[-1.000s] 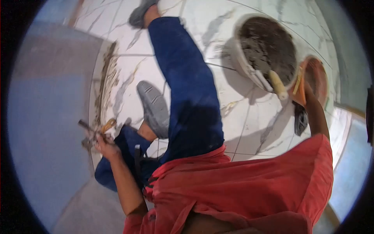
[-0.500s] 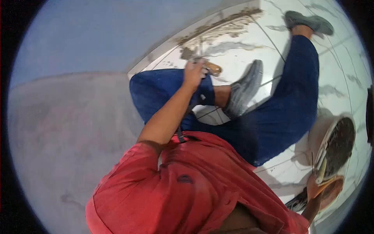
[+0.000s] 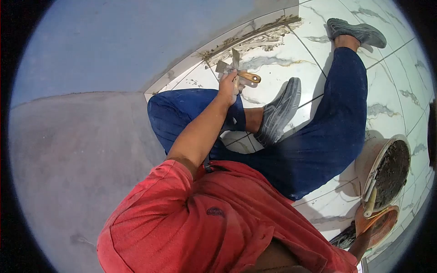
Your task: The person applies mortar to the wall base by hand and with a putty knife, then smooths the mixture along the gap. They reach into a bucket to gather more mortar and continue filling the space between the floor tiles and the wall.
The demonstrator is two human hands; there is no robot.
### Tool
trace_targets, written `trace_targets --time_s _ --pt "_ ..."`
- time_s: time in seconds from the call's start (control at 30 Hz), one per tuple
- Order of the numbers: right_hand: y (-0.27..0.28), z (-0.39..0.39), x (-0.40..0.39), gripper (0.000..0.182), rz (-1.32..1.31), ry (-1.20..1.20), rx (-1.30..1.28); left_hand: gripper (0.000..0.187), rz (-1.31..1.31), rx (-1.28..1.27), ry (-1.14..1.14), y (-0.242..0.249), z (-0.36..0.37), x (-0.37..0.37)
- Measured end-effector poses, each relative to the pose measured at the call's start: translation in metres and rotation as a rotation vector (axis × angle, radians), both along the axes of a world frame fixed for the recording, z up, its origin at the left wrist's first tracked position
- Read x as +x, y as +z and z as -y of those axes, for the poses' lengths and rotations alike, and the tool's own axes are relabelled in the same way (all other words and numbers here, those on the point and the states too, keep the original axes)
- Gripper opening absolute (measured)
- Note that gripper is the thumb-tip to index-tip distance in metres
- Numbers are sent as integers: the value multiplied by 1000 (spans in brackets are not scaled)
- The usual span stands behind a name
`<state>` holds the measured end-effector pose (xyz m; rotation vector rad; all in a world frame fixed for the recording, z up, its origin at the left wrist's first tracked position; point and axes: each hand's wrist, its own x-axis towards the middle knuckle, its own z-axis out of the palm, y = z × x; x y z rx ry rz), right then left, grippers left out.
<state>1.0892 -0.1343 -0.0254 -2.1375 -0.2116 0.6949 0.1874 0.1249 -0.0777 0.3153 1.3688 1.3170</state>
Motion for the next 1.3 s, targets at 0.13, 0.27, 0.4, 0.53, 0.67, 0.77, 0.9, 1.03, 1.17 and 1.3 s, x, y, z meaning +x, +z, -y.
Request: trace_targets --time_s 0.13,0.27,0.4,0.53,0.67,0.77,0.9,1.03,1.17,1.3 --pt "0 2 3 38 1 -14 15 26 32 -46 -60 -10 -2 -3" --pt "5 5 0 38 -5 -37 21 31 13 -71 -47 -19 1 -1" --pt "3 4 0 38 -9 -35 26 31 13 -38 -62 -17 4 2" --pt "5 7 1 38 -18 -38 41 30 -25 -44 -20 -14 3 6" --pt "8 14 7 38 -17 -34 44 31 -16 -65 -83 -16 8 7" --pt "6 8 5 38 -33 -6 57 31 -72 -89 -68 -27 12 2" --pt "-1 10 -12 38 -69 24 97 29 -433 -26 -440 -34 21 -8" --pt "37 5 -48 38 42 -55 116 36 71 -153 -272 -23 14 -10" --pt "56 -18 -36 38 56 -26 154 41 55 -73 -312 -22 13 -23" --pt "100 -28 -26 35 877 332 -1094 40 58 -89 -313 -14 12 -13"
